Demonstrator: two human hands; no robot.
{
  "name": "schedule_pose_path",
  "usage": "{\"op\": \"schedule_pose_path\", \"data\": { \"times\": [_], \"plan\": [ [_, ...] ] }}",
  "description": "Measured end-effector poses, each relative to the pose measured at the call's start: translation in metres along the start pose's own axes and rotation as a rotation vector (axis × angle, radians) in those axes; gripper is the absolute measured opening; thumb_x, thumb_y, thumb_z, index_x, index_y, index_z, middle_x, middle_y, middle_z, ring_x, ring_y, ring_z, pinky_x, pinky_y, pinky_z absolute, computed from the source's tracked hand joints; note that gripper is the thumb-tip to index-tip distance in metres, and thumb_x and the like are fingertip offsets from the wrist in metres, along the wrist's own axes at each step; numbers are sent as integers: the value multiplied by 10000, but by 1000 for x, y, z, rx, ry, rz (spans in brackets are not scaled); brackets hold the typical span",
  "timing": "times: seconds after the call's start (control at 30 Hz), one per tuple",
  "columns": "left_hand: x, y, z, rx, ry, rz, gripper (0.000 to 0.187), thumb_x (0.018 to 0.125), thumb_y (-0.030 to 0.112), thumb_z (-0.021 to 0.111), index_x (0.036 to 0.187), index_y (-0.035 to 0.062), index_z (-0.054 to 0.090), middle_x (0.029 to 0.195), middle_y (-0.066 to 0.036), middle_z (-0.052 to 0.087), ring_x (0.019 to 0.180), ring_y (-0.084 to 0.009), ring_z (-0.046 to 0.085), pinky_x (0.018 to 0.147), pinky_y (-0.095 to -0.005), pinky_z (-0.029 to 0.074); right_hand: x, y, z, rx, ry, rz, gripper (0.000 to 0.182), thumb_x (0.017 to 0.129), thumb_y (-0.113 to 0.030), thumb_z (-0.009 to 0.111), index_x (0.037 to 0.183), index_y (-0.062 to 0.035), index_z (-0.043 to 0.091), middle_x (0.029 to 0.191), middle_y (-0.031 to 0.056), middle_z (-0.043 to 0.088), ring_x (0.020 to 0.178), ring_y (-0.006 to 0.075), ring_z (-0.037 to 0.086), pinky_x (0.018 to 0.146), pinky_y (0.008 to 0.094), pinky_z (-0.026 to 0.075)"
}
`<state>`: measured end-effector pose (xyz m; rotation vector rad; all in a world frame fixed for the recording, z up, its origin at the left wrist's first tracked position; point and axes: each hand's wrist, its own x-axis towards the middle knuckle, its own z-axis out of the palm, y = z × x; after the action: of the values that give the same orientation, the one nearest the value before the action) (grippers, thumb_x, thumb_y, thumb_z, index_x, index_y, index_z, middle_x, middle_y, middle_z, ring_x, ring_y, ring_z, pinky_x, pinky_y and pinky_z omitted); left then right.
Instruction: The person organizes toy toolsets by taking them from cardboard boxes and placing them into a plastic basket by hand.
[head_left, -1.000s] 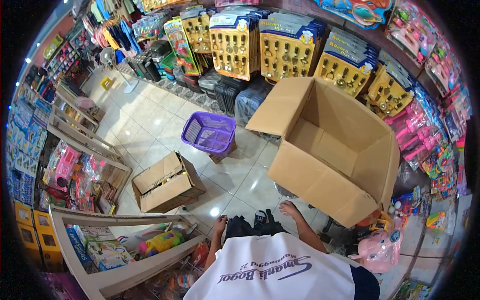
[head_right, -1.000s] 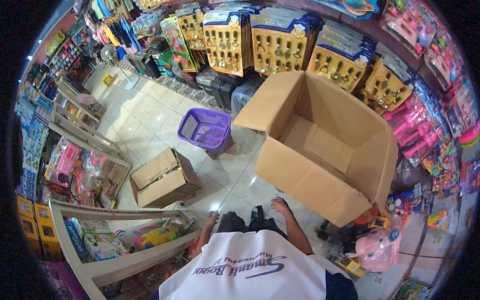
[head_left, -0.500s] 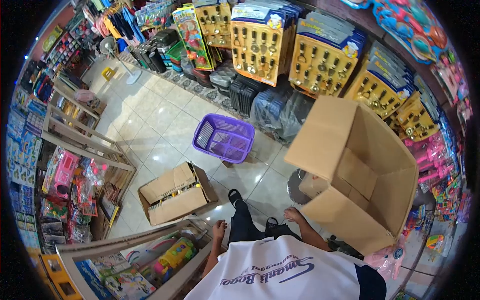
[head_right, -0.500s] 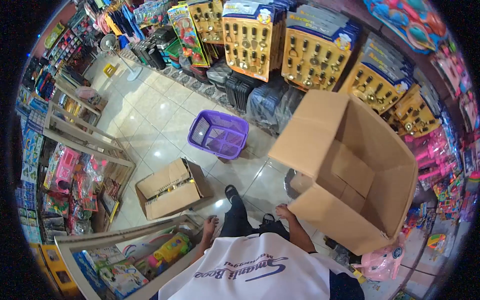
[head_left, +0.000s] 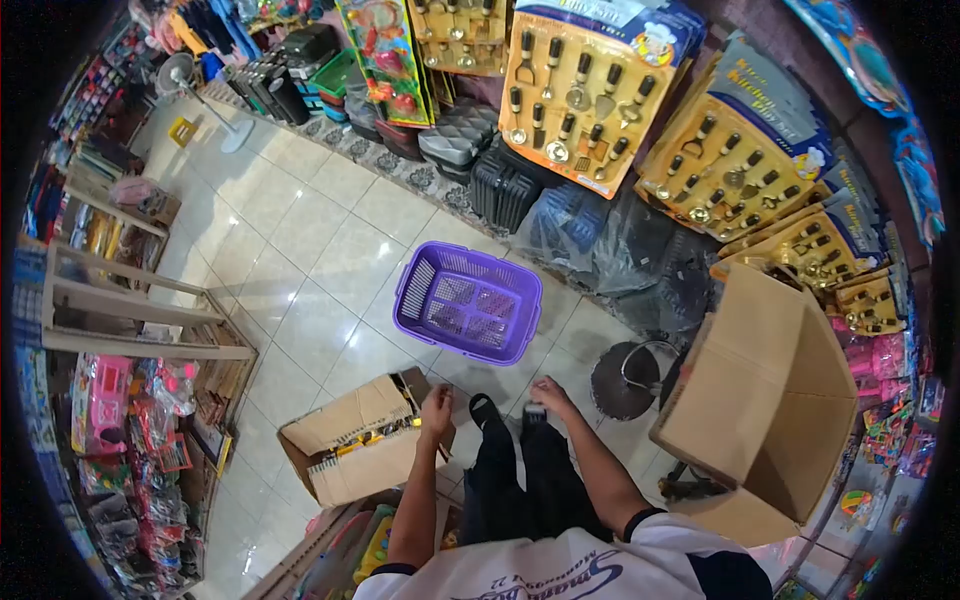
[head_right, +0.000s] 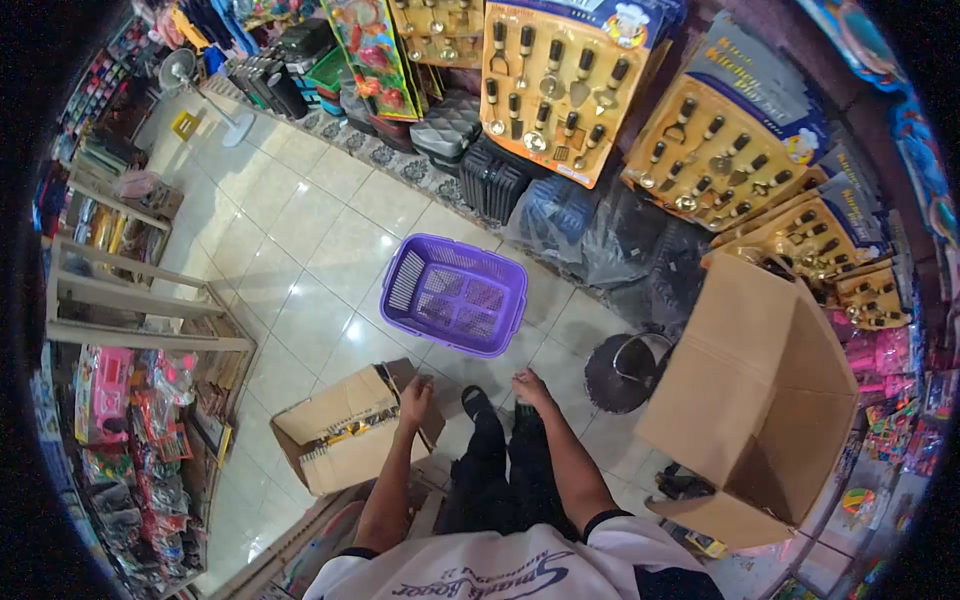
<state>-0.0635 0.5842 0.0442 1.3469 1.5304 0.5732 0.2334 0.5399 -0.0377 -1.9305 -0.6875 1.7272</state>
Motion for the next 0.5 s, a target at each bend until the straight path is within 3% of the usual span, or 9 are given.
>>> {"op": "schedule_pose_path", "data": {
  "times": [0.17,0.2,0.3,0.33,0.43,0.5],
  "plan": [
    [111,-53,-3,333,89,-13,418,798,172,606,1166,10,494,1117,-241,500,1031,-380,512,877,-422,429,86,-21,20,-188,364,-77,537,761,-319,675,1149,-17,458,977,187,620,806,310,618,740,386,486],
    [133,-73,-6,290,109,-82,541,752,155,657,1221,8,433,1157,-263,463,1076,-426,460,919,-455,390,107,-15,25,-236,460,-139,628,744,-327,689,1209,-9,412,975,218,614,872,368,604,792,406,470],
    [180,-86,-13,336,322,-24,602,721,125,679,1235,-17,399,1158,-273,453,1070,-439,458,923,-461,386,162,7,30,-347,654,-249,701,721,-322,703,1246,-1,365,983,219,611,910,370,599,825,400,462],
    [196,-95,-17,354,357,-11,639,706,114,685,1247,-28,375,1160,-273,450,1071,-444,456,928,-463,383,159,-13,28,-168,561,-103,710,724,-304,699,1252,17,350,1035,230,596,962,375,589,861,399,450],
    [234,-123,-24,286,421,-40,678,676,92,679,1252,-45,349,1180,-270,453,1091,-421,462,926,-449,389,175,-22,25,-79,500,-22,701,721,-273,705,1260,1,350,1092,229,580,1008,363,577,869,394,450],
    [252,-145,-25,228,419,-82,640,666,73,677,1222,-30,376,1131,-247,501,1061,-388,497,899,-437,409,187,-16,26,-16,443,-49,597,748,-154,671,1252,-44,370,1139,172,567,1050,316,558,876,382,445]
  ]
}}
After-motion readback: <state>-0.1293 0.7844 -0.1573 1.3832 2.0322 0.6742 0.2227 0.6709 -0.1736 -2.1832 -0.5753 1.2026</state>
